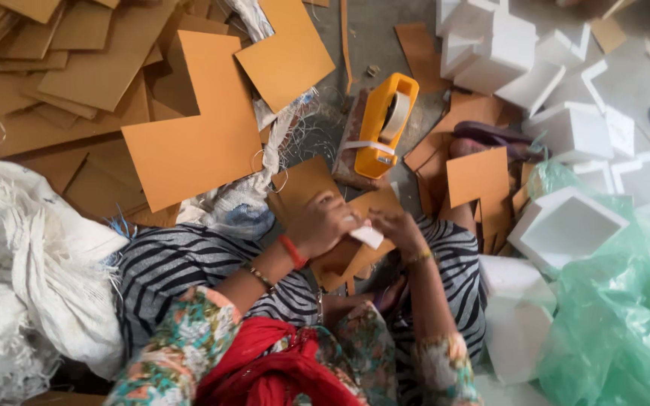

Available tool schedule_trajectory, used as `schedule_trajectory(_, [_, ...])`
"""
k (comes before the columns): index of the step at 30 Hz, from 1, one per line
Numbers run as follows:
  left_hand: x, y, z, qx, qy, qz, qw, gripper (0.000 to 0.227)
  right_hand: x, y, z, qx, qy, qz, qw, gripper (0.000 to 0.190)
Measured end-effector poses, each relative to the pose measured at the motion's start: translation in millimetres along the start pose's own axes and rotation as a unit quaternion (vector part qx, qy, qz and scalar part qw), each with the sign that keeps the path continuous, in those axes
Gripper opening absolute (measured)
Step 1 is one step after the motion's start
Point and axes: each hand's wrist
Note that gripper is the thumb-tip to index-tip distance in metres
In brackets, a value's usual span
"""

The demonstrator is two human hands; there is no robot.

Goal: The person sits on the floor and assembles small cardboard boxes by inserting white foam inserts into the brown cardboard shells. They use a handheld tape dispenser to seal the boxes and place the finished units into a pile.

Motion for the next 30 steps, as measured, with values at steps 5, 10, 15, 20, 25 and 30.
schedule_trajectory(5, [-17,21,8,-0.012,-0.095,-0.009,0.995,0.027,-41,-40,-8,0.201,-0.035,0.086,0.975,0.021])
schedule_trajectory(10, [-14,36,-3,0.002,-0.022,0.1,0.995,0.038,-45,-55,-73,0.288,0.016,0.115,0.951,0.034])
schedule_trajectory(15, [-15,47,-32,-0.15,0.188,0.109,0.964,0.033,-30,-71,-99,0.111,0.091,0.162,0.976,0.046])
schedule_trajectory(20, [-13,48,-39,-0.189,0.258,0.002,0.947,0.032,-35,-61,-120,-0.076,0.079,0.181,0.977,0.05])
schedule_trajectory(25, [23,10,-32,-0.135,0.041,0.055,0.988,0.036,-25,-65,-112,-0.026,0.099,0.153,0.983,0.048])
schedule_trajectory(30, [25,-4,-30,-0.142,0.139,-0.024,0.98,0.029,11,-27,-91,0.1,0.179,0.186,0.961,0.033])
Point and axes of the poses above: each hand's wrist, its own x-axis towards the middle knuckle, its own y-axis out of the back of the hand, z = x × y, and after that the axes turned 15 degrees about -z, right-handed
